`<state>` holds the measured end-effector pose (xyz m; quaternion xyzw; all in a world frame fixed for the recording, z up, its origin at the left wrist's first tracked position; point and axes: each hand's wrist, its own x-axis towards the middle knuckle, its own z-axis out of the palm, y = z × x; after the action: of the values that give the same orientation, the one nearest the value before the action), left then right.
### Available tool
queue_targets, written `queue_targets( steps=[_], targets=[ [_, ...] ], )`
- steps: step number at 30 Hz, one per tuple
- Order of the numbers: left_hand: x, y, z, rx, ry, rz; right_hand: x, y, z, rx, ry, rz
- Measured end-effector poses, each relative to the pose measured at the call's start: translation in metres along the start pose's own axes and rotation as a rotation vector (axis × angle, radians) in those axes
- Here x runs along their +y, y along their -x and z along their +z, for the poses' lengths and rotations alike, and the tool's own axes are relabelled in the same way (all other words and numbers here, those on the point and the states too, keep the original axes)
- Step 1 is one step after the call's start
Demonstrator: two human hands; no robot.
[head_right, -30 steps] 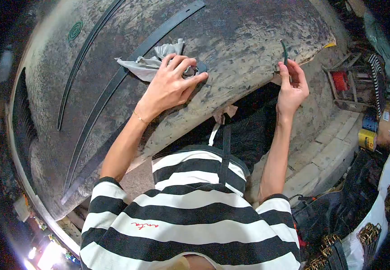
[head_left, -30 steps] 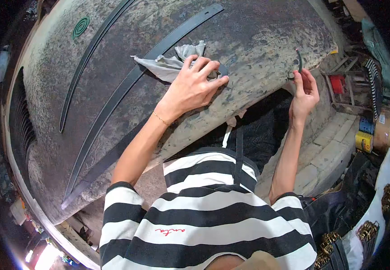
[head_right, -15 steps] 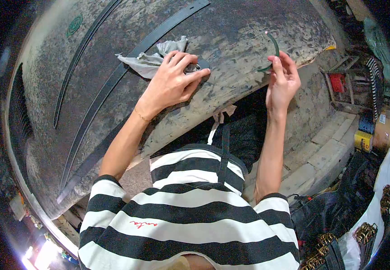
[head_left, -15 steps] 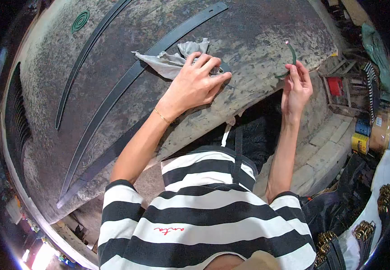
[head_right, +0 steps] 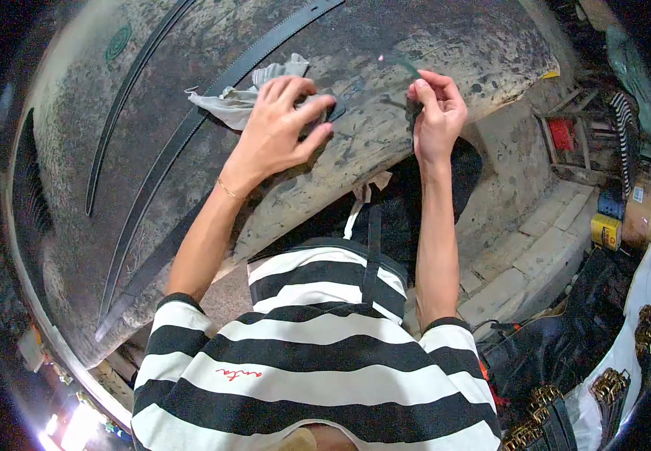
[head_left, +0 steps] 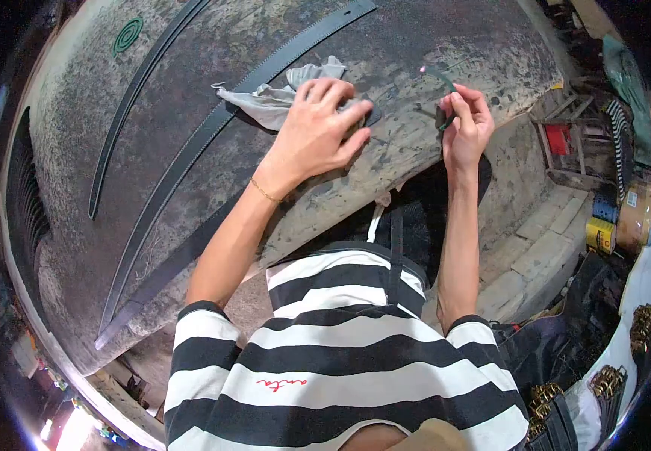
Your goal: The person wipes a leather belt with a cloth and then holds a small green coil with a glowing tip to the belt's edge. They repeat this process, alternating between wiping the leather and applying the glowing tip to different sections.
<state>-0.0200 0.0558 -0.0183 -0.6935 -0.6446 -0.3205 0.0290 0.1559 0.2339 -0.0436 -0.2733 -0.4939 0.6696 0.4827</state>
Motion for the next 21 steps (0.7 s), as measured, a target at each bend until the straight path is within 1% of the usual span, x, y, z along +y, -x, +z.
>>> queue_targets(
  steps=[2,3,4,6,7,8,10,14,21],
  targets=[
    [-0.005,0.002,0.000,0.064,0.137,-0.179,-0.001,0.005,-0.001,-0.077,0.182,-0.037],
    [-0.007,0.004,0.001,0.130,0.194,-0.266,-0.002,0.009,0.000,-0.105,0.242,-0.044],
    [-0.009,0.004,0.003,0.130,0.192,-0.268,-0.003,0.010,0.000,-0.106,0.241,-0.042],
    [-0.011,0.003,0.007,0.240,-0.036,-0.319,-0.003,0.013,-0.001,-0.252,0.363,-0.062],
    [-0.011,0.003,0.006,0.218,-0.202,-0.303,-0.007,0.015,0.003,-0.283,0.347,-0.023],
    [-0.009,0.003,0.006,0.218,-0.202,-0.304,-0.008,0.016,0.005,-0.284,0.346,-0.022],
    [-0.005,0.001,0.008,0.222,-0.353,-0.443,-0.008,0.017,0.008,-0.342,0.440,-0.030],
    [-0.008,0.004,0.011,0.192,-0.340,-0.464,-0.010,0.018,0.012,-0.368,0.553,-0.048],
    [-0.008,0.003,0.011,0.197,-0.339,-0.456,-0.004,0.015,0.009,-0.403,0.630,-0.121]
  ],
)
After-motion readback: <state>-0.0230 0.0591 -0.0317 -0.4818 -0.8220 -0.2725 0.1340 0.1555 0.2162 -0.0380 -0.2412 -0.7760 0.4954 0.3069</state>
